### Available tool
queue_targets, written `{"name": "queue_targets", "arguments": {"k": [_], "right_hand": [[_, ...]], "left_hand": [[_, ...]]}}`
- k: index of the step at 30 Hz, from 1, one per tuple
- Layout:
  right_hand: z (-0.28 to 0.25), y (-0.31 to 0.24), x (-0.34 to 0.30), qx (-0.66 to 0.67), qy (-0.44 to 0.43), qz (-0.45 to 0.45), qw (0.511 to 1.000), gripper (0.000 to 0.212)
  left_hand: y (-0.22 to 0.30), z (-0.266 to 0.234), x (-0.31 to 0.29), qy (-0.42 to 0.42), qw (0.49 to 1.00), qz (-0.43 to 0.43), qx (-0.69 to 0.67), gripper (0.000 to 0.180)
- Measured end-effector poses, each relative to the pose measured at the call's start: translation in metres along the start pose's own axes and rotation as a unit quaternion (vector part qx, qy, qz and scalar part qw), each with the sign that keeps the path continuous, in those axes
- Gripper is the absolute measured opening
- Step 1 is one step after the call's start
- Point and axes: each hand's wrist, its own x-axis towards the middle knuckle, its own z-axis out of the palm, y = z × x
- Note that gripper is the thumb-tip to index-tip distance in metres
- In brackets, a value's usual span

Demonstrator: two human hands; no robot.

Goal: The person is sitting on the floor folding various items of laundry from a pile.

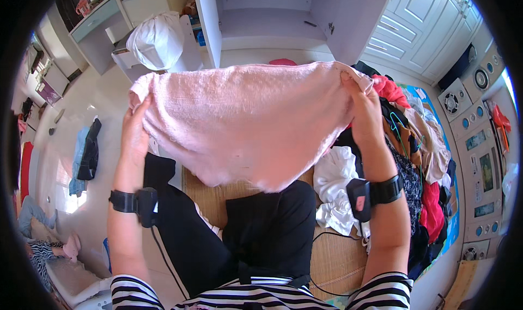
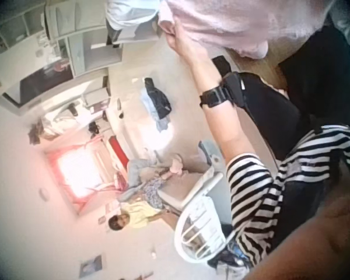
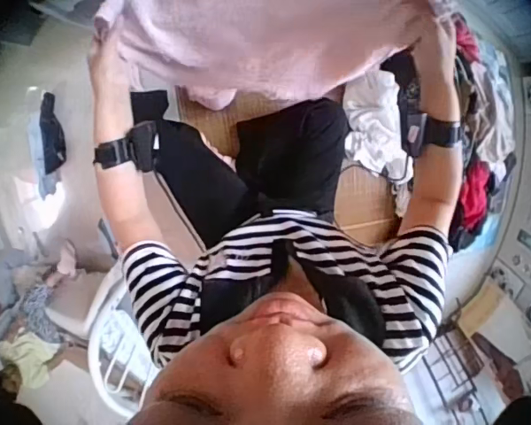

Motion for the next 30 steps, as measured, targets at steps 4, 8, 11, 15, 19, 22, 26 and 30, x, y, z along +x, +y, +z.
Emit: {"name": "queue_targets", "arguments": {"k": [4,8,11,15,19,22,26,30], "right_hand": [[-0.032,-0.006,0.008,-0.065,-0.045,-0.007,0.997,0.018],[-0.047,-0.015,-0.012,-0.088,-0.021,0.007,0.996,0.015],[-0.071,-0.003,-0.013,-0.314,-0.126,-0.115,0.934,0.015],[-0.059,-0.009,-0.011,-0.167,-0.074,0.006,0.983,0.016],[-0.033,0.013,0.004,0.131,-0.013,0.073,0.989,0.023],[-0.038,0.042,0.017,-0.11,-0.026,0.107,0.988,0.021],[-0.012,0.036,0.02,-0.09,-0.021,0.068,0.993,0.021],[0.015,0.022,0.02,-0.009,-0.029,0.097,0.995,0.02]], "left_hand": [[0.017,-0.024,0.009,-0.021,0.995,0.018,0.093,0.026],[0.026,-0.023,-0.011,0.008,0.986,0.054,0.155,0.022],[0.021,-0.04,-0.011,0.008,0.978,0.032,0.207,0.022],[0.022,-0.028,-0.011,-0.023,0.989,0.089,0.115,0.023],[0.023,-0.025,0.0,-0.078,0.996,-0.03,-0.028,0.034],[0.005,-0.019,0.009,-0.139,0.979,-0.089,0.121,0.032],[0.017,-0.007,0.012,0.005,0.984,-0.062,0.168,0.037],[0.034,0.0,0.022,0.004,0.996,-0.028,0.085,0.036]]}}
